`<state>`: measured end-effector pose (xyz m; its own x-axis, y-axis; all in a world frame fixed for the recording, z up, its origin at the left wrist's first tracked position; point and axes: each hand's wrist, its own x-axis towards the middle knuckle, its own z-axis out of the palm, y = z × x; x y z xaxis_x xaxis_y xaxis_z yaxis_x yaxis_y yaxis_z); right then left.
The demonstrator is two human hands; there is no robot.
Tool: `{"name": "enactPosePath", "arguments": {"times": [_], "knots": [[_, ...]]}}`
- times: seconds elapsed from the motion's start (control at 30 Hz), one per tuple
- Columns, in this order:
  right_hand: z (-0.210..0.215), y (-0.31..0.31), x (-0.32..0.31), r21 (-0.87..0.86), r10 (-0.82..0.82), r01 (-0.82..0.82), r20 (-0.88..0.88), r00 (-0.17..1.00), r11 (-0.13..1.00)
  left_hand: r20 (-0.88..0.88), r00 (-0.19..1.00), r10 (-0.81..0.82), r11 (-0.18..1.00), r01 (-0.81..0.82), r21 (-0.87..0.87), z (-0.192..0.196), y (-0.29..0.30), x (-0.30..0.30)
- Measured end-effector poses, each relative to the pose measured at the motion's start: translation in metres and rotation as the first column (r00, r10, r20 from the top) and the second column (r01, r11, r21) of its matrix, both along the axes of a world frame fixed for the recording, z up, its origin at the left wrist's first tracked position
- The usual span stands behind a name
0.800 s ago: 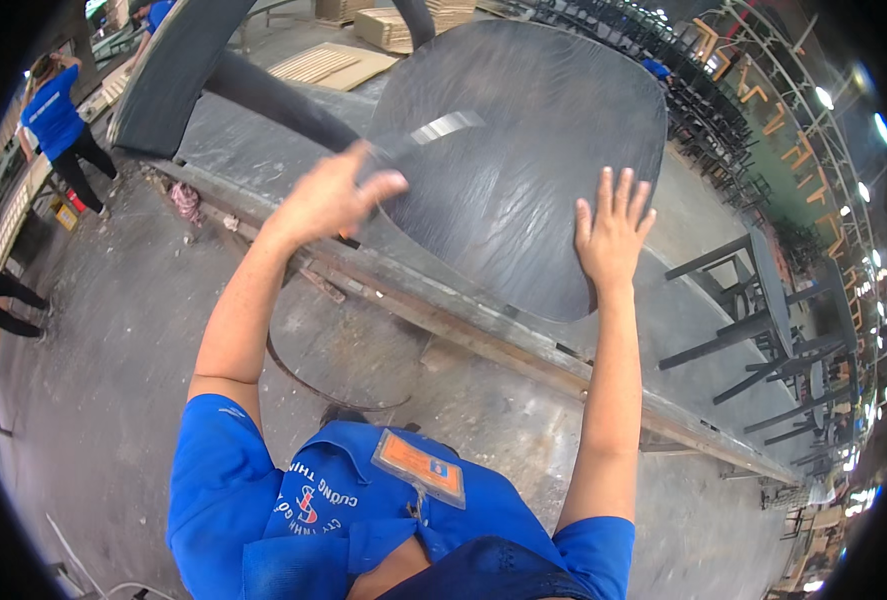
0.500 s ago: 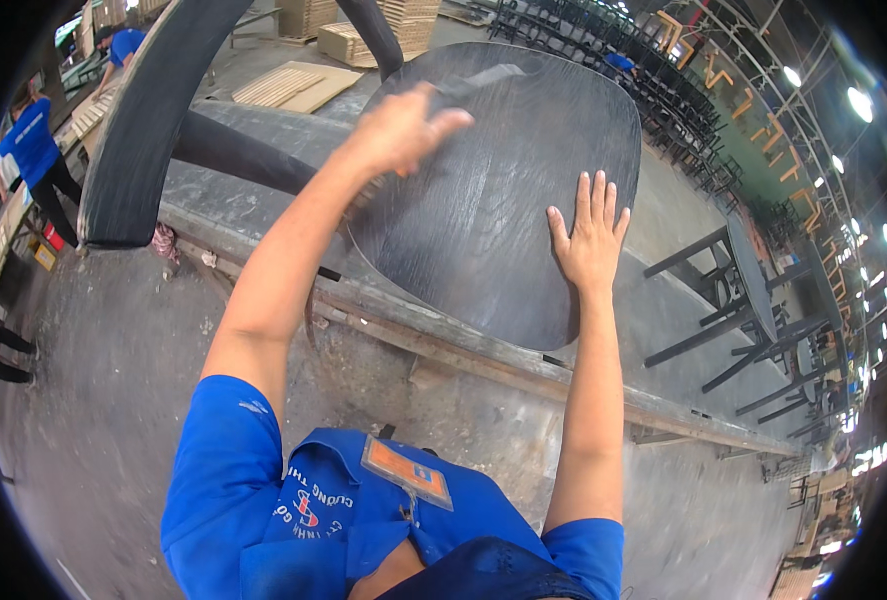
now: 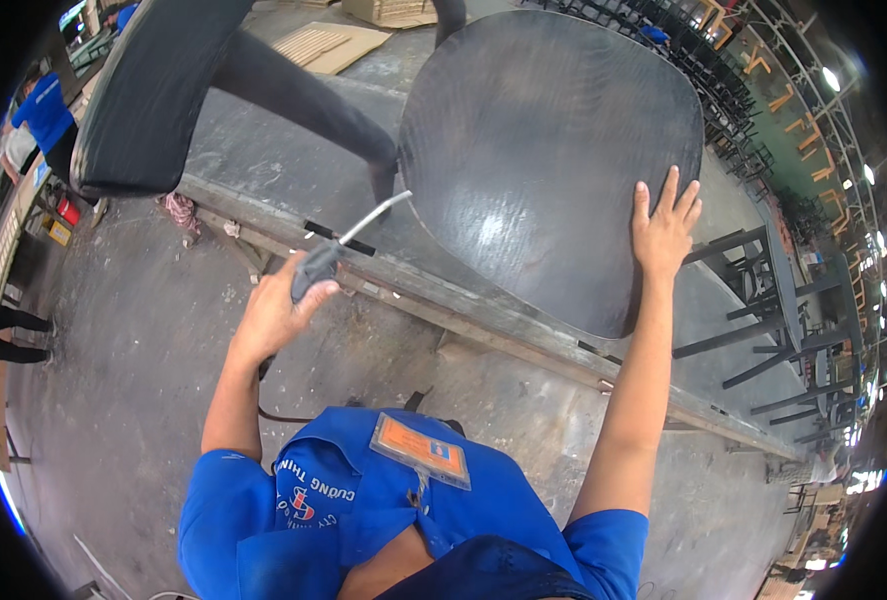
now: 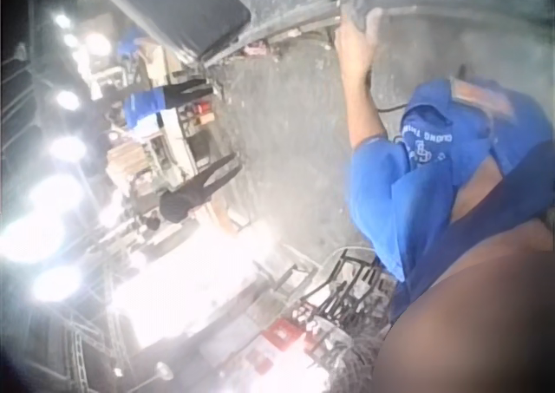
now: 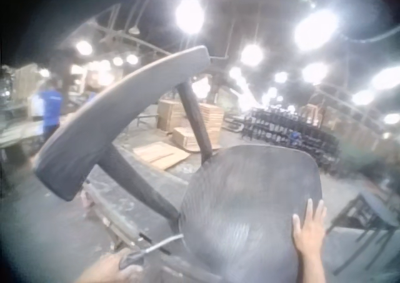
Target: The person marks a dark wooden chair with a white marker, drawing lines on the seat and legs. The person then lifts and repositions the chair before continuing to mark additional areas.
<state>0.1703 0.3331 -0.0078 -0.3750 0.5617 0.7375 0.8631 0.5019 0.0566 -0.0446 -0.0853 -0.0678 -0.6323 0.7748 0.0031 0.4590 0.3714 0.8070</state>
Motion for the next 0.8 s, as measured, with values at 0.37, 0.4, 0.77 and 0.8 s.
{"name": "enactPosePath", "arguments": {"times": [0.37,0.4,0.77,0.8], "knots": [[-0.003,-0.004,0.0,0.004,-0.017,0.016,0.025,1.0,1.0,-0.431,0.88,0.2,0.928,-0.029,0.371,0.032,-0.024,0.018],[-0.003,-0.005,0.0,0.008,-0.014,0.014,0.017,1.0,1.0,-0.443,0.847,0.294,0.881,-0.061,0.469,0.039,-0.021,0.019],[-0.004,-0.02,0.006,0.03,0.034,-0.033,-0.028,0.999,0.999,-0.472,0.421,0.774,0.529,-0.023,0.848,0.126,-0.037,0.022],[-0.005,-0.022,0.007,0.014,0.025,-0.025,-0.022,0.999,1.0,-0.52,0.46,0.72,0.573,0.029,0.819,0.133,-0.037,0.02]]}}
